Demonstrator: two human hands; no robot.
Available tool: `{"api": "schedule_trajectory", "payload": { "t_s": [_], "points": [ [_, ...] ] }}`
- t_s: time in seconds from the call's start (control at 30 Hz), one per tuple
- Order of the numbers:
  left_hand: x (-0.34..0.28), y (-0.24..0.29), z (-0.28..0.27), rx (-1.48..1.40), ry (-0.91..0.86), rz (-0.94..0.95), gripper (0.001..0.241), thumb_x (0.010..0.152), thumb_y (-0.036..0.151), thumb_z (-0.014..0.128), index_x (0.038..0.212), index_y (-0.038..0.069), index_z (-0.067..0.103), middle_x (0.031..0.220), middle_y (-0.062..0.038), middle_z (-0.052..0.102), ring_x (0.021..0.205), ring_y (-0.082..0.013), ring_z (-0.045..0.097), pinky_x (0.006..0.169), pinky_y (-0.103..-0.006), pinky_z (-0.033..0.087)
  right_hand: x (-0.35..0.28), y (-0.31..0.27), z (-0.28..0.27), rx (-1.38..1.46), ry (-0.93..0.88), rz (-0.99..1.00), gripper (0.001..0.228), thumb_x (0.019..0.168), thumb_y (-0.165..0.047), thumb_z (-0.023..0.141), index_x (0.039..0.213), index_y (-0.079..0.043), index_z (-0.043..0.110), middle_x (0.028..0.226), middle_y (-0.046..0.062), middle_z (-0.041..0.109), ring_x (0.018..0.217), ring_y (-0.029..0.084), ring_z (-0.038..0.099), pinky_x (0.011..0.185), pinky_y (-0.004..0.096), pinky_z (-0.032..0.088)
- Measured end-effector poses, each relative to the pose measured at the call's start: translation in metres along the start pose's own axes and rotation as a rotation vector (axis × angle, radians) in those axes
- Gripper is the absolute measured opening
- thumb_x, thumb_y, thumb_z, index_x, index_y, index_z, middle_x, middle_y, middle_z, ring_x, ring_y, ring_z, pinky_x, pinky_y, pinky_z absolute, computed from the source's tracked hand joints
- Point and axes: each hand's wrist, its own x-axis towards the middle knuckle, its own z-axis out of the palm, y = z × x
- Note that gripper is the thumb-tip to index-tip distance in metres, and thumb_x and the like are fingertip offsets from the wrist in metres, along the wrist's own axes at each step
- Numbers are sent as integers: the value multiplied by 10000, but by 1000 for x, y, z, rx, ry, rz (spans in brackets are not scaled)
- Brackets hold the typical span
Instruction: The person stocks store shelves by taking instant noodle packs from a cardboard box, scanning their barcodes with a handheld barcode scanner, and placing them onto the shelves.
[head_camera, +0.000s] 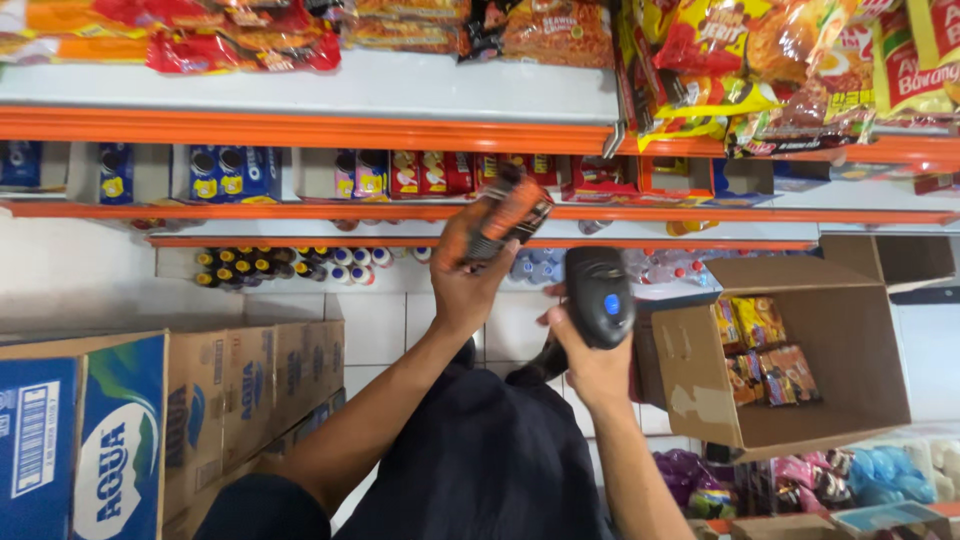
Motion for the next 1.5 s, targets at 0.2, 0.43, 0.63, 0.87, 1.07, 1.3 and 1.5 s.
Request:
{"api": "schedule_trajectory", "payload": {
  "t_s": [0.2, 0.43, 0.63, 0.87, 1.07, 1.3, 1.5],
  "points": [
    [32, 69, 10, 1014, -173, 772, 676, 710, -19, 801, 1343, 166, 655, 1193, -85, 642, 1079, -292, 570, 910, -445, 474, 44, -30, 20, -52, 174, -418, 519, 878, 20, 798, 1337, 26, 555, 1188, 66, 656, 1068, 158, 637, 979, 311, 535],
    [86, 103, 12, 1036, -294, 1013, 593, 808, 4, 808, 1366, 143, 660, 1304, -42, 666, 1116, -269, 607, 985, -385, 534, 96, -67, 53, 124, 250, -401, 490, 900, 15, 765, 1346, 4, 561, 1205, 37, 627, 1079, 138, 618, 971, 288, 525],
    [123, 118, 4, 1063, -458, 1137, 489, 835, 29, 788, 1297, 146, 679, 1370, -44, 654, 1195, -287, 620, 1023, -403, 531, 128, -72, 55, 169, 251, -428, 460, 911, -9, 738, 1342, -8, 576, 1195, 36, 637, 1062, 130, 615, 934, 291, 526],
    [142, 108, 12, 1237, -466, 1147, 516, 879, -35, 695, 1365, 139, 695, 1361, -75, 656, 1105, -258, 601, 948, -390, 550, 132, -86, 59, -274, 255, -530, 362, 939, -96, 775, 1245, 0, 607, 1110, 93, 716, 999, 163, 683, 925, 303, 544],
    [144, 110, 27, 1242, -447, 1043, 580, 813, 14, 692, 1378, 141, 668, 1343, -77, 627, 1095, -279, 598, 935, -415, 545, 132, -97, 71, -542, 305, -801, 493, 831, -54, 790, 1253, 20, 545, 1073, 175, 649, 964, 335, 665, 878, 384, 523],
    [160, 109, 31, 1383, -391, 1092, 510, 893, 67, 717, 1385, 194, 673, 1279, -13, 641, 1061, -225, 576, 862, -406, 447, 152, -112, 70, -486, 100, -631, 403, 835, -41, 757, 1219, -34, 633, 1111, 151, 711, 1018, 316, 719, 911, 381, 564],
    [169, 107, 41, 1463, -354, 1058, 585, 841, 52, 714, 1399, 212, 642, 1289, 4, 614, 1110, -225, 548, 872, -467, 367, 141, -111, 75, -698, 185, -862, 541, 717, 25, 752, 1244, -19, 637, 1443, 292, 491, 1334, 462, 539, 1104, 459, 467]
  ]
}}
